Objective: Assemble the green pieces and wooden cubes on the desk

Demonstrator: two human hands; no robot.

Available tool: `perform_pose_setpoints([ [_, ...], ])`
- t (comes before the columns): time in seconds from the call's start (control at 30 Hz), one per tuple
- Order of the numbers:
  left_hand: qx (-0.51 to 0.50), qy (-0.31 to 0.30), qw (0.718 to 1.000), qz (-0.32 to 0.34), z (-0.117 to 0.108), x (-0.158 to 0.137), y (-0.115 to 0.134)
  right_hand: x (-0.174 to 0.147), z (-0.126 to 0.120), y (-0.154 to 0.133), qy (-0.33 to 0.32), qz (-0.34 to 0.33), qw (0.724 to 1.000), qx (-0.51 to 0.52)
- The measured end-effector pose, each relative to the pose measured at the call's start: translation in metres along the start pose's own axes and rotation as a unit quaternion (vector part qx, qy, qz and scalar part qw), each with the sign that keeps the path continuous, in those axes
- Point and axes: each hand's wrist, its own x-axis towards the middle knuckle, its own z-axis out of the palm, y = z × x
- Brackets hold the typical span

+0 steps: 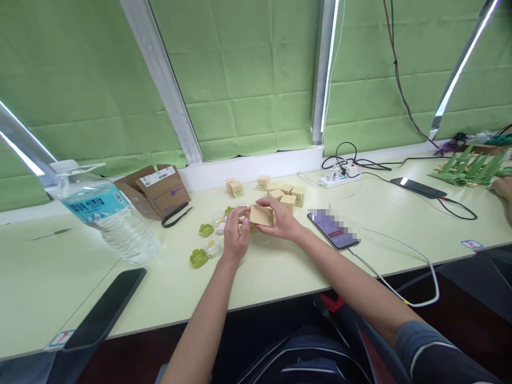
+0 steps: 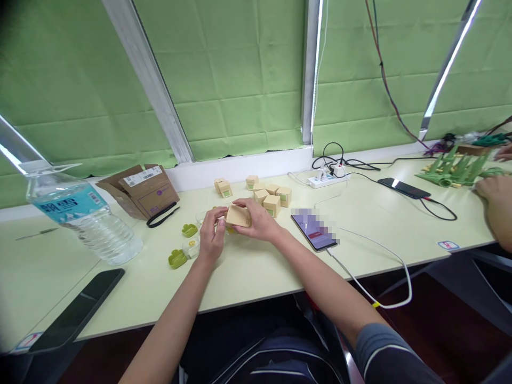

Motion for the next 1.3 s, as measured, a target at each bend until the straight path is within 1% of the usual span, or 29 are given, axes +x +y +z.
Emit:
perform_pose_setpoints([
  [0.13, -0.004, -0.007, 0.999, -0.036, 0.001, -0.001, -0.002, 0.001, 0.000, -0.001, -0.022, -0.016, 1.000, 0.003],
  [0.23, -0.012, -0.012, 0.999, -0.049, 0.001, -0.001, -0.004, 0.002, -0.001, -0.002, -0.038, -0.019, 0.999, -0.004],
  [0.33, -0.021, -0.004, 0.999, -0.042, 0.001, -0.001, -0.005, 0.001, -0.002, 0.001, -0.045, -0.016, 0.999, -0.024],
  [0.4, -0.026, -0.009, 0.999, -0.033, 0.001, -0.001, -0.005, 0.001, -0.004, 0.004, -0.044, -0.019, 0.998, -0.034],
  [0.5, -0.026, -0.022, 0.999, -0.026, 0.002, 0.000, -0.006, 0.001, -0.007, 0.007, -0.052, -0.032, 0.998, -0.030],
  [0.7, 0.001, -0.017, 1.000, -0.025, 0.002, 0.000, -0.006, 0.001, -0.009, 0.006, -0.055, -0.050, 0.997, -0.018],
  [0.9, 0.012, -0.015, 1.000, -0.017, 0.002, 0.001, -0.002, 0.001, -0.009, 0.007, -0.064, -0.043, 0.997, -0.024],
  [1.0, 0.016, -0.015, 1.000, -0.015, 0.002, 0.001, -0.001, 0.001, -0.009, 0.010, -0.063, -0.053, 0.996, -0.028],
  [1.13, 0.026, -0.011, 1.000, -0.007, 0.003, 0.000, -0.002, 0.000, -0.009, 0.012, -0.066, -0.057, 0.996, -0.032],
  [1.3, 0.032, -0.007, 0.999, -0.014, 0.006, 0.000, -0.005, 0.001, -0.009, 0.011, -0.078, -0.059, 0.995, -0.036],
])
